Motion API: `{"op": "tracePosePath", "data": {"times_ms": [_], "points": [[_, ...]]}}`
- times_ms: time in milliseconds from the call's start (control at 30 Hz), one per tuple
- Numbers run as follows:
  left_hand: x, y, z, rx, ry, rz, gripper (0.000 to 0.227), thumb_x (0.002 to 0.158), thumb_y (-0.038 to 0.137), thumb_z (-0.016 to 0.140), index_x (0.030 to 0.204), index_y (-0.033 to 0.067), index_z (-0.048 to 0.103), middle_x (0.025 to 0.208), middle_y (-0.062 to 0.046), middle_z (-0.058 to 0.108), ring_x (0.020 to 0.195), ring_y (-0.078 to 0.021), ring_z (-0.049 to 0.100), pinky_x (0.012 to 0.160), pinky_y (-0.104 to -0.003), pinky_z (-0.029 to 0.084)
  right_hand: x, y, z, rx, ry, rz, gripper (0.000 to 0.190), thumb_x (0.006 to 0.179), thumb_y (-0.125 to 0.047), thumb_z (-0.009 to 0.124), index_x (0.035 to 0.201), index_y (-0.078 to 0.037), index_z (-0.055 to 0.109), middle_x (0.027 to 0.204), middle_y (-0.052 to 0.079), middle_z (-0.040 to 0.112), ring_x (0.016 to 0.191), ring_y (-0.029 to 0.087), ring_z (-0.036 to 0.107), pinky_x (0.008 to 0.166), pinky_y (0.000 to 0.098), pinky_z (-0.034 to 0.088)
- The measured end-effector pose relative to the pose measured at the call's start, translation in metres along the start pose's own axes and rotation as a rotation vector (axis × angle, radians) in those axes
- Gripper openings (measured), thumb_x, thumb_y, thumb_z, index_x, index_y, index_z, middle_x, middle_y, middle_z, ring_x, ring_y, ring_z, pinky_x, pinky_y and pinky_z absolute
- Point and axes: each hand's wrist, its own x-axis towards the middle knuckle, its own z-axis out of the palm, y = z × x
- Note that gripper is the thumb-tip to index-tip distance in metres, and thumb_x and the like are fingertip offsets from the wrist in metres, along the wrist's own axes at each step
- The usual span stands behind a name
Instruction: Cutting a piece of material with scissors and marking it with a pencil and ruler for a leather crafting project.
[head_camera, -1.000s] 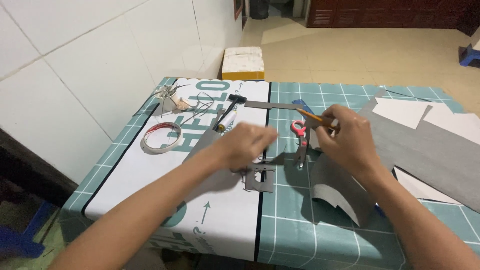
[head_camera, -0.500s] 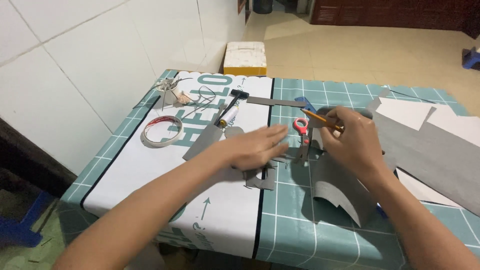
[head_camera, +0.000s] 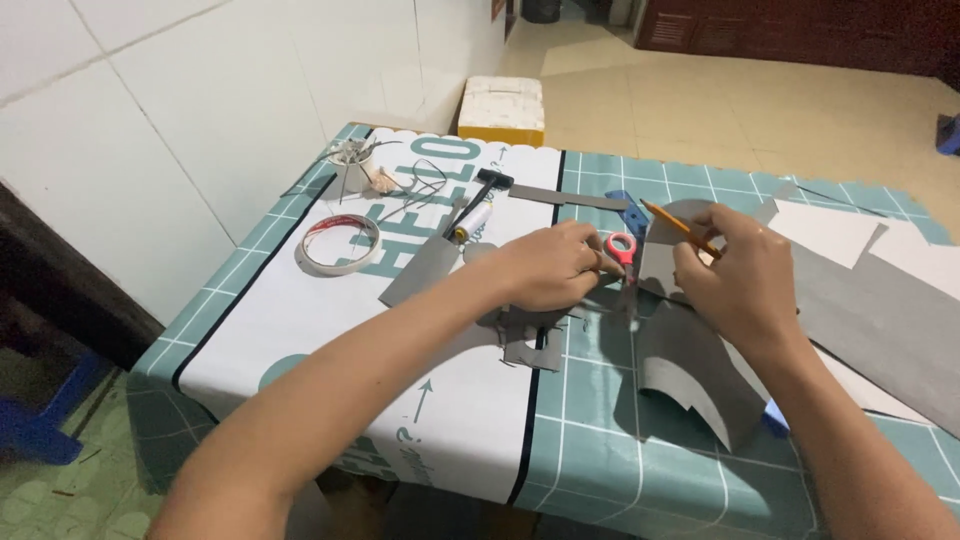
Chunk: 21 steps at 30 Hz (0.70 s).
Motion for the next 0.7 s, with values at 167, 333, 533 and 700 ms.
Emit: {"op": "tracePosePath", "data": {"times_ms": [167, 333, 533, 700], "points": [[0.009, -0.004, 0.016, 0.190, 0.056, 0.092, 0.053, 0.096, 0.032, 0.035, 0.132, 0.0186, 0.071, 0.137, -0.013, 0.054, 0.131, -0.0320, 0.045, 0.103, -0.052, 0.041, 0.002, 0.000, 0.001, -0.009, -0.009, -0.043, 0.025, 0.085, -0.015, 0.061, 0.103, -0.005, 0.075, 0.093, 0.009, 0.074, 0.079, 0.029, 0.063, 0.070, 0.0426, 0.049], [-0.025, 0.029, 0.010, 0.275, -0.084, 0.105, 0.077, 0.103, 0.053, 0.018, 0.138, -0.0039, 0.056, 0.157, -0.021, 0.045, 0.142, -0.0347, 0.043, 0.107, -0.058, 0.037, 0.001, -0.001, 0.001, -0.009, -0.044, -0.044, 0.022, 0.085, -0.015, 0.061, 0.102, -0.008, 0.073, 0.092, 0.007, 0.073, 0.079, 0.030, 0.063, 0.072, 0.0442, 0.048], [-0.097, 0.034, 0.003, 0.070, -0.125, 0.067, 0.078, 0.102, 0.056, 0.019, 0.160, 0.0043, 0.024, 0.168, -0.015, 0.024, 0.157, -0.0293, 0.017, 0.123, -0.045, 0.013, 0.000, -0.003, 0.002, 0.000, -0.080, -0.047, 0.025, 0.084, -0.015, 0.061, 0.103, -0.006, 0.075, 0.095, 0.010, 0.075, 0.083, 0.032, 0.065, 0.075, 0.0456, 0.050], [-0.121, 0.042, -0.012, -0.243, 0.263, 0.081, 0.041, 0.111, 0.026, 0.036, 0.074, 0.0103, 0.042, 0.059, -0.004, 0.045, 0.052, -0.0158, 0.038, 0.054, -0.035, 0.033, 0.000, -0.010, 0.001, 0.023, -0.102, -0.069, 0.025, 0.085, -0.013, 0.063, 0.105, -0.007, 0.076, 0.095, 0.010, 0.074, 0.080, 0.030, 0.064, 0.073, 0.0429, 0.051]]}}
